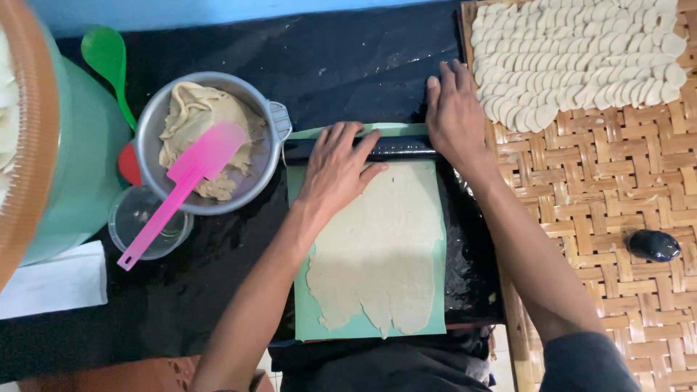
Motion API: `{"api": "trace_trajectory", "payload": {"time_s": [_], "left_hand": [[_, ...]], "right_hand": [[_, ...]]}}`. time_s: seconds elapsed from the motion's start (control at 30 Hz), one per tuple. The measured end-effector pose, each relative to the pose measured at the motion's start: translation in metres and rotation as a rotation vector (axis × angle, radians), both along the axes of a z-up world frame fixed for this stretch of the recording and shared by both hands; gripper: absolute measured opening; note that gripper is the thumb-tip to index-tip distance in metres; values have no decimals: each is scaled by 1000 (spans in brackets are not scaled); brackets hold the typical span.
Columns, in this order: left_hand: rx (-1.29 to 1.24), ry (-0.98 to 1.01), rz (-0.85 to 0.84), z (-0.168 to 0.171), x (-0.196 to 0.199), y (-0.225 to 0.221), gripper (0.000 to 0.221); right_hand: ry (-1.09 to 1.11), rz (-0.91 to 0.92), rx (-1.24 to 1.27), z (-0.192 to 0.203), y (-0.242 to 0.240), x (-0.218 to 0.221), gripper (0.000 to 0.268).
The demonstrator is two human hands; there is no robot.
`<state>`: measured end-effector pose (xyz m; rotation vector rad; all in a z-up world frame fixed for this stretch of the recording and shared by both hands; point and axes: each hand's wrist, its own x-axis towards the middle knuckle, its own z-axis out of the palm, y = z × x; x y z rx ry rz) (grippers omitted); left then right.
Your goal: Rolling out dough onto a mat and cutting it into small circular shapes.
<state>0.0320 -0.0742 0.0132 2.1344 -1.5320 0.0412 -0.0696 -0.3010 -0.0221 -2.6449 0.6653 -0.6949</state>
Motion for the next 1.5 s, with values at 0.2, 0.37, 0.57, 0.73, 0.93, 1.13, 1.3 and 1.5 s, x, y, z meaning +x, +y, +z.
{"api": "trace_trajectory", "payload": {"time_s": [0.2,0.37,0.57,0.73,0.93,1.13,1.3,1.5], "left_hand": [[0,-126,-57,7,17,-10,67],[-29,-143,2,1,13,-7,58],[-44,-189,74,-11,1,2,59],[-30,-172,115,-23,-11,8,61],[-63,-226,160,-22,-43,19,60],[45,-198,112,-22,-46,22,62],[-27,-84,171,-7,-19,3,65],[-16,-129,73,-13,-5,3,56]], "right_hand": [[-267,15,61,48,8,-1,29],[-149,27,97,60,14,-13,27],[-26,175,-85,48,28,-22,24],[49,190,-128,22,27,-27,38],[140,259,-173,23,37,-55,61],[215,193,-173,26,40,-64,60],[161,177,-202,26,26,-36,52],[80,146,-222,39,23,-22,45]]}}
